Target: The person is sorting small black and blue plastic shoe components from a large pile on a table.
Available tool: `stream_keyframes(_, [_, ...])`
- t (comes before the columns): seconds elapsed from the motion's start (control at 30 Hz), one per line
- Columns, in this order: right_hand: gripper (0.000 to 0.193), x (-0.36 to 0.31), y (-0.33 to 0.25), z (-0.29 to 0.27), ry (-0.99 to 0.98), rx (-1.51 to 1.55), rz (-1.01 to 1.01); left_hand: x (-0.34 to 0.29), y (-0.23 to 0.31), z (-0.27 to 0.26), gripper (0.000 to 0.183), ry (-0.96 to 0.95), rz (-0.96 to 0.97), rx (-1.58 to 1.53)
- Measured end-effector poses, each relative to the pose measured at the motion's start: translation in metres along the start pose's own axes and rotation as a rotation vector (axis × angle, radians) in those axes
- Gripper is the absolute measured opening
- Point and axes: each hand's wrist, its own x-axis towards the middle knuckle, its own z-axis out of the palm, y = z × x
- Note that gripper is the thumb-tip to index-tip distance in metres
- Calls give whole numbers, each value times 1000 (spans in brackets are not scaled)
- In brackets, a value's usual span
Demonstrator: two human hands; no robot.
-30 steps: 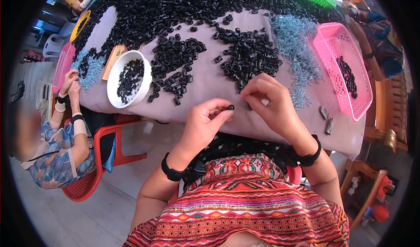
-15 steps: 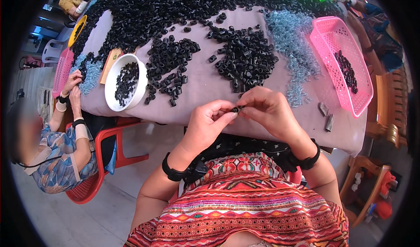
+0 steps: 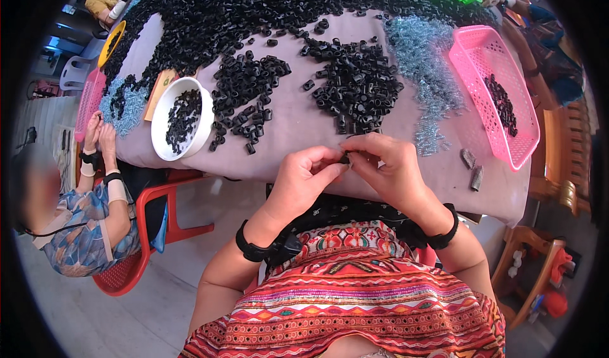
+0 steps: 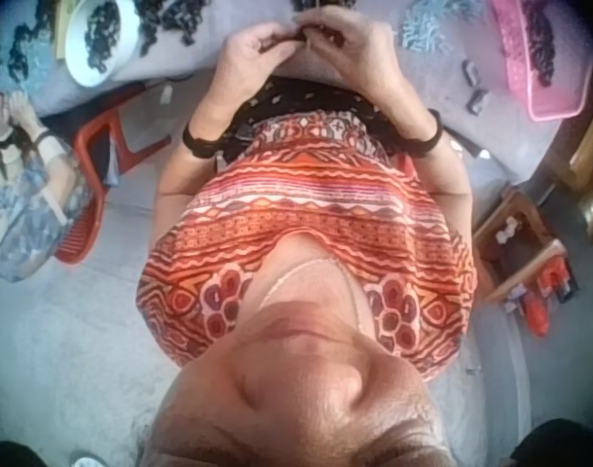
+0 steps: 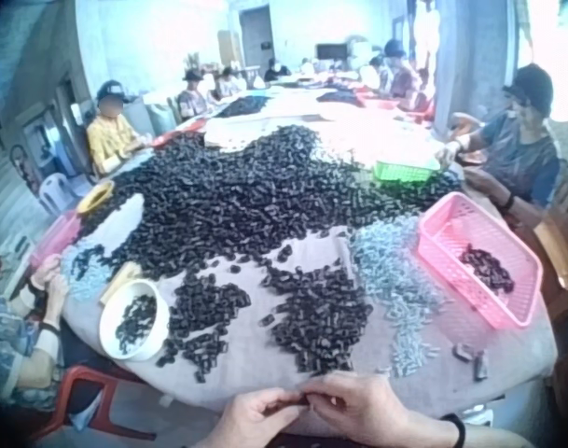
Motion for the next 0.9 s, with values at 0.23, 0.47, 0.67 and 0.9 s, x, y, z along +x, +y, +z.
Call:
stream_keyframes(0.23, [21, -1, -3, -4, 13, -142, -136, 1, 3, 0, 17, -22, -14, 20])
stream_keyframes(0.47, [24, 4, 1, -10, -12, -194, -249, 4, 2, 0, 17, -44, -27, -9])
stream_keyframes(0.67, [28, -1, -10, -3, -4, -303, -235, 5, 10, 2, 16, -69, -21, -77])
stream_keyframes(0.9, [44, 0, -8, 1, 30, -268, -203, 11, 0, 0, 17, -5, 36, -283])
